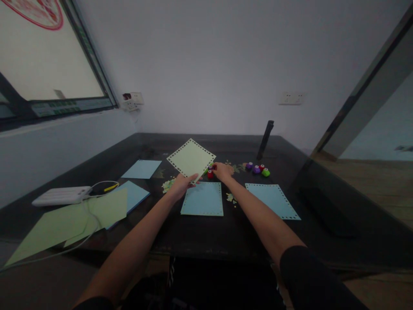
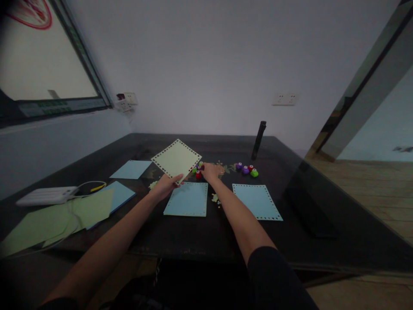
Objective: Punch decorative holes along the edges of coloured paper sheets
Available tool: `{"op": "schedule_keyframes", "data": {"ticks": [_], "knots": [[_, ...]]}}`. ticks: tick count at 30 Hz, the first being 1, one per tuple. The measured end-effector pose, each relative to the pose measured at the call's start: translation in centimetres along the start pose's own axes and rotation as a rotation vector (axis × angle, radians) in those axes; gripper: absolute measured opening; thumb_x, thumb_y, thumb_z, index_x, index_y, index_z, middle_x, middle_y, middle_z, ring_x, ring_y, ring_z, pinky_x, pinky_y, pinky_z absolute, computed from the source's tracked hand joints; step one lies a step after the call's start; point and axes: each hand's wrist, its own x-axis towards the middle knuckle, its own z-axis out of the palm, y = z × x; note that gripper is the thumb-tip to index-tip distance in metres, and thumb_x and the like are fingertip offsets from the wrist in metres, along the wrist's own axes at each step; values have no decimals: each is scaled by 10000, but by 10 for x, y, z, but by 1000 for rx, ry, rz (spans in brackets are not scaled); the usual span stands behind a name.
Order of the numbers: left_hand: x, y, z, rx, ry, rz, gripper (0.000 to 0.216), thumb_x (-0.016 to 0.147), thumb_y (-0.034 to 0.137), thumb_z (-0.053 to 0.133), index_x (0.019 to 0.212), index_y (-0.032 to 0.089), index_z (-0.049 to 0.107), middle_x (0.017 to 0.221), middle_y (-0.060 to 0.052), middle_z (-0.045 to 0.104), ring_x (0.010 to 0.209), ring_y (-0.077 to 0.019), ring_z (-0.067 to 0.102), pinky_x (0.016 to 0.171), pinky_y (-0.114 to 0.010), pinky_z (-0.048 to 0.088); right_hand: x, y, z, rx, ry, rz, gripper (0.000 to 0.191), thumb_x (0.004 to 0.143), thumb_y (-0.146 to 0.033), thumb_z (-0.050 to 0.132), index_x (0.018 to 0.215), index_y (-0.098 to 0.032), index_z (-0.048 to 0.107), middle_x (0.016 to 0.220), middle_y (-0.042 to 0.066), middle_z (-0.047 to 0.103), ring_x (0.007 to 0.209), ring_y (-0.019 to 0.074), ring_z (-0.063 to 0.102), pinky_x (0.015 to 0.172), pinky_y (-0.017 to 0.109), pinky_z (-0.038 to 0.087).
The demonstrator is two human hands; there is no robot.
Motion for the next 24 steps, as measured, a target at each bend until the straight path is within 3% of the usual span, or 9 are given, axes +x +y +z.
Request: {"op": "schedule_keyframes", "data": {"ticks": [5,8,12,15,19,24], "knots": [[-1,0,2,-20,-6,-19,385,662,305,744,979,113,640,810,-99,706,621,-140,622,558,-235,473,-6,-2,-5,-1,39,-35,165,777,-240,638,936,-193,646,1062,100,654,986,228,598,807,318,415],[-2,-2,6,-58,-4,-5,379,647,277,753,971,119,639,825,-96,707,652,-155,630,590,-255,494,-15,5,-18,112,104,-48,188,749,-262,672,908,-176,618,1049,101,642,939,221,604,776,321,436],[-8,-4,20,-17,-21,-7,349,646,301,747,931,126,648,804,-87,704,597,-148,610,562,-260,477,-46,18,-48,589,-26,35,240,778,-258,620,989,-167,552,858,49,660,653,143,608,559,250,446],[-17,0,38,-2,-76,28,368,668,349,729,958,137,645,845,-93,707,590,-137,599,531,-243,440,-86,23,-73,946,-153,8,342,758,-308,636,1062,-177,552,880,58,660,555,114,586,467,230,420],[-28,8,70,-24,-77,58,390,697,397,694,981,136,644,867,-103,710,542,-111,561,456,-214,365,-129,21,-92,1134,-160,50,371,664,-299,726,1006,-187,637,796,31,661,566,108,588,538,246,478],[-31,1,102,-68,-39,91,421,688,365,700,1042,145,640,965,-106,701,575,-118,590,452,-204,382,-141,21,-82,1373,-96,163,447,530,-199,804,951,-201,654,945,28,673,707,140,646,717,303,539]]}}
